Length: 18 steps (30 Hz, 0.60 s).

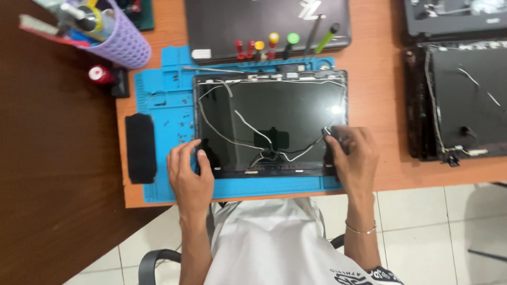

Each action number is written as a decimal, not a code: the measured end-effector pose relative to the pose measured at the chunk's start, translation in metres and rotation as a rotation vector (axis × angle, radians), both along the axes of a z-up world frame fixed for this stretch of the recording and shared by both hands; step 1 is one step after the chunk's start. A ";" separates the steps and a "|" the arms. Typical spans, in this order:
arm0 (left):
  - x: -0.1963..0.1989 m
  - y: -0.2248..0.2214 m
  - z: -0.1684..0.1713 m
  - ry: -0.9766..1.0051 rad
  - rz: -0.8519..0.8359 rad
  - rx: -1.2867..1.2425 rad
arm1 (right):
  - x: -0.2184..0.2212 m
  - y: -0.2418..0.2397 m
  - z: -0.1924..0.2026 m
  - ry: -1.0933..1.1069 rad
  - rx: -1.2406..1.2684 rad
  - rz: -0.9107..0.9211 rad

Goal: The person routes wires through the internal casing of a laptop top panel, closes the device to inspect the bottom, and then opens it to begin prying the upper palm rest assembly away from the lower chassis.

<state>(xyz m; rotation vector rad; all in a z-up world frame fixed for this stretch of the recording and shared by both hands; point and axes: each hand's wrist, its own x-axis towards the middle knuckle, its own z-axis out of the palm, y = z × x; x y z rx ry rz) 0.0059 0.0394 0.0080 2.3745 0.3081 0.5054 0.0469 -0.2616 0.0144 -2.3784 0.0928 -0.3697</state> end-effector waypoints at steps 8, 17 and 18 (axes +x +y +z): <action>-0.008 0.004 -0.004 0.200 0.180 -0.283 | 0.005 -0.012 -0.003 0.125 0.067 -0.079; -0.002 0.004 -0.009 0.163 0.124 -0.284 | 0.012 -0.028 -0.019 0.199 0.171 -0.073; -0.001 0.003 -0.010 0.161 0.119 -0.267 | 0.012 -0.030 -0.020 0.187 0.181 -0.069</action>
